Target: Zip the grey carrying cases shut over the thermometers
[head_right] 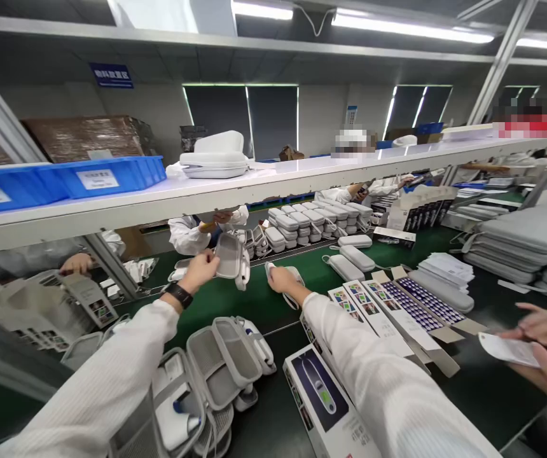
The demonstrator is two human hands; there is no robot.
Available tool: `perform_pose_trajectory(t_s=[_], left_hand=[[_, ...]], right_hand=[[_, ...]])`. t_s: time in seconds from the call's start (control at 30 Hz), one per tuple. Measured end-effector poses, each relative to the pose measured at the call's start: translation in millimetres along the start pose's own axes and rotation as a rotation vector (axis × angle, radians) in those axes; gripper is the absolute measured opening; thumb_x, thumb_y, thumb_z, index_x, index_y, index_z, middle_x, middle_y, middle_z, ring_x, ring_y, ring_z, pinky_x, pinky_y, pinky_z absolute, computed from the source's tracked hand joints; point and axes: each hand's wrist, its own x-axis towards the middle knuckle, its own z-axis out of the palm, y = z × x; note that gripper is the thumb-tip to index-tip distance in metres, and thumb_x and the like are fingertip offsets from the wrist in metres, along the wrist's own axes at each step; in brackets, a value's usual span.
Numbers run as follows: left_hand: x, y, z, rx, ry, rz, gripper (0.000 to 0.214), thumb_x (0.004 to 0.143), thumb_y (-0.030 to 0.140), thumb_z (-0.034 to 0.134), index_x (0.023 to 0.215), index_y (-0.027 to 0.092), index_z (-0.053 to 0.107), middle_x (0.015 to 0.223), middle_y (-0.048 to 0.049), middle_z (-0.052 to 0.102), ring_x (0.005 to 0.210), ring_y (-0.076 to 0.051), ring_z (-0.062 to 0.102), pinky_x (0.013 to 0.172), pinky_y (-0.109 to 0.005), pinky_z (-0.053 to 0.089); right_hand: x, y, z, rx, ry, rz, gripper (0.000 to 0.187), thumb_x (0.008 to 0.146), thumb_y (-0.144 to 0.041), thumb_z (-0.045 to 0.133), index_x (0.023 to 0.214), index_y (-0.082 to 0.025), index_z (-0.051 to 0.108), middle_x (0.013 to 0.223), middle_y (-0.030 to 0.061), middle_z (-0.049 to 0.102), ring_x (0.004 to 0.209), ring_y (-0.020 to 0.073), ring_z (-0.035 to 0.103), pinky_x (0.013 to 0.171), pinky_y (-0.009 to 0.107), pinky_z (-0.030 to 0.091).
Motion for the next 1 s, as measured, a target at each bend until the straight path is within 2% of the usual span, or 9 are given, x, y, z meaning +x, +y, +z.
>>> perform_pose_trajectory(t_s=[0.1,0.2,0.33,0.47,0.6,0.67,0.77,0.87,1.0], left_hand=[[-57.8,12.6,-48.7,-0.197,0.106,0.038,0.014,0.086,0.03,0.062,0.09,0.017,0.06,0.071,0.0031,0.06,0.067,-0.014,0.061,0.062,-0.025,0.05],[-134.5,15.1,-88.8,-0.4,0.174,0.026,0.026,0.083,0.036,0.059,0.102,0.017,0.059,0.078,0.002,0.064,0.066,-0.015,0.064,0.057,-0.023,0.051],[-243.3,3.6,-111.4,-0.828,0.216,-0.149,0.029,0.079,0.026,0.069,0.105,0.013,0.069,0.097,-0.0066,0.076,0.079,-0.018,0.072,0.065,-0.023,0.059],[-330.0,-17.8,-100.7,-1.18,0.383,-0.397,0.031,0.085,0.014,0.057,0.113,0.015,0.072,0.096,-0.0071,0.08,0.083,-0.021,0.076,0.065,-0.026,0.063],[-384.9,-39.4,-77.0,-1.366,0.442,-0.497,0.037,0.089,0.017,0.053,0.121,0.02,0.071,0.1,-0.0067,0.081,0.09,-0.024,0.077,0.071,-0.032,0.065],[-403.0,-49.3,-65.7,-1.441,0.419,-0.532,0.036,0.089,0.022,0.054,0.119,0.022,0.073,0.101,-0.0067,0.081,0.09,-0.026,0.077,0.073,-0.035,0.065],[-424.8,-65.4,-52.9,-1.529,0.385,-0.542,0.034,0.087,0.03,0.056,0.115,0.027,0.076,0.1,-0.0045,0.081,0.088,-0.026,0.077,0.076,-0.037,0.064],[-445.3,-80.4,-44.5,-1.544,0.337,-0.498,0.036,0.084,0.049,0.062,0.112,0.033,0.077,0.099,-0.0026,0.081,0.095,-0.029,0.076,0.079,-0.038,0.064],[-469.4,-86.6,-28.0,-1.499,0.182,-0.455,0.059,0.078,0.073,0.062,0.125,0.038,0.07,0.116,-0.0061,0.077,0.119,-0.036,0.066,0.095,-0.048,0.058]], right_hand=[[-26.7,-2.0,-12.8,0.039,0.051,-0.157,0.026,0.103,-0.022,0.041,0.108,-0.009,0.063,0.105,0.0151,0.07,0.094,0.0218,0.063,0.082,0.03,0.044],[-69.6,-23.3,-4.5,0.074,0.029,-0.327,0.02,0.098,-0.024,0.048,0.104,-0.014,0.064,0.098,0.0109,0.071,0.085,0.0204,0.063,0.074,0.028,0.04],[-119.5,-55.2,23.7,0.111,-0.092,-0.489,0.01,0.088,-0.023,0.059,0.087,-0.016,0.067,0.081,0.0062,0.07,0.069,0.0176,0.059,0.063,0.026,0.036],[-143.0,-66.1,27.4,0.193,-0.145,-0.503,0.005,0.081,-0.018,0.064,0.078,-0.016,0.068,0.072,0.0028,0.068,0.064,0.0158,0.059,0.061,0.024,0.038],[-182.9,-76.4,12.5,0.355,-0.009,-0.431,0.02,0.095,-0.028,0.052,0.098,-0.015,0.067,0.086,0.007,0.069,0.078,0.0194,0.064,0.071,0.028,0.045],[-218.0,-90.3,15.0,0.669,-0.04,-0.385,0.033,0.098,-0.039,0.05,0.119,-0.016,0.062,0.101,0.0098,0.069,0.083,0.02,0.066,0.072,0.03,0.049],[-277.0,-123.1,39.4,1.298,-0.301,-0.282,0.06,0.094,-0.055,0.058,0.144,-0.023,0.045,0.121,0.0123,0.064,0.094,0.0222,0.068,0.077,0.035,0.054],[-321.5,-159.5,75.2,1.659,-0.446,-0.191,0.065,0.089,-0.063,0.061,0.139,-0.023,0.051,0.114,0.0116,0.067,0.095,0.0248,0.068,0.081,0.04,0.055],[-350.1,-186.2,100.8,1.581,-0.036,-0.166,0.051,0.092,-0.062,0.059,0.13,-0.028,0.061,0.112,0.008,0.067,0.103,0.0277,0.063,0.094,0.044,0.05]])
